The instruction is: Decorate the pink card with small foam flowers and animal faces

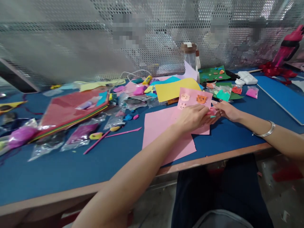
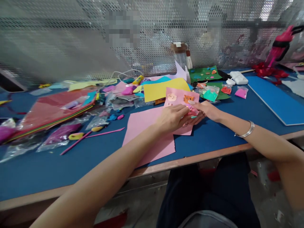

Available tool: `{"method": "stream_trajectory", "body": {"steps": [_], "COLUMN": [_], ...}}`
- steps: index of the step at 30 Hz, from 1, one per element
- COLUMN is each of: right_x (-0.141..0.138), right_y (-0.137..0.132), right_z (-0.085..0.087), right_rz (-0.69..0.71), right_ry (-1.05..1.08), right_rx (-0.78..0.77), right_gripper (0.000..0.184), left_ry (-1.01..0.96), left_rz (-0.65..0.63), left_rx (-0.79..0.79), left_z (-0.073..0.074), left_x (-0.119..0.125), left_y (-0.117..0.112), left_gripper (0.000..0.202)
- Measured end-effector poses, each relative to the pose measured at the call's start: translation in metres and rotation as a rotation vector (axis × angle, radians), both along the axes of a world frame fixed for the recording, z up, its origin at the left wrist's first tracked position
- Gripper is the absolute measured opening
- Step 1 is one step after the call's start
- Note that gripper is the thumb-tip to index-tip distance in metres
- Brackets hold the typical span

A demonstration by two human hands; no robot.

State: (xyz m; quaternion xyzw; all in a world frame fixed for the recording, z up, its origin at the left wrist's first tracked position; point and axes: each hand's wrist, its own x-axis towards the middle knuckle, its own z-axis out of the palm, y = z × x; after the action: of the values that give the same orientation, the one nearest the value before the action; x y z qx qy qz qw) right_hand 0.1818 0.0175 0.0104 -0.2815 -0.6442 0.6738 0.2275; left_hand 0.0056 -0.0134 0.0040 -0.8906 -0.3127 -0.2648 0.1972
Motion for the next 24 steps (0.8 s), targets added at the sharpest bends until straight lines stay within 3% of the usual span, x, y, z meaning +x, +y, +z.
{"method": "stream_trajectory", "body": {"steps": [3,7,12,14,18,24], "right_x": [-0.001,-0.004,-0.004,-0.004,-0.002,-0.004], "right_y": [-0.002,-0.005,-0.007,-0.008,-0.006,0.001], "right_z": [0.0,-0.001,0.0,0.002,0.006,0.003], "right_rz": [-0.022,-0.066,-0.145,-0.147,-0.082,-0.152], "right_ry": [-0.006,-0.005,-0.098,-0.1,-0.095,-0.016], "right_rx": [0.071,0.255,0.459,0.433,0.309,0.197], "right_gripper": [0.041,0.05,0.02,0.021,0.034,0.039], "left_ry": [-0.084,-0.284,-0.368,-0.343,-0.182,-0.136], "left_rz": [0.055,0.177,0.08,0.042,0.054,0.059], "left_rx": [0.013,-0.109,-0.418,-0.44,-0.313,-0.233], "left_z": [-0.001,-0.004,-0.003,0.001,0.006,0.0], "left_x": [0.0,-0.001,0.002,0.002,-0.004,-0.005], "left_y": [0.0,0.003,-0.001,-0.004,-0.005,0.0], "left_gripper": [0.036,0.038,0.037,0.038,0.032,0.023]}}
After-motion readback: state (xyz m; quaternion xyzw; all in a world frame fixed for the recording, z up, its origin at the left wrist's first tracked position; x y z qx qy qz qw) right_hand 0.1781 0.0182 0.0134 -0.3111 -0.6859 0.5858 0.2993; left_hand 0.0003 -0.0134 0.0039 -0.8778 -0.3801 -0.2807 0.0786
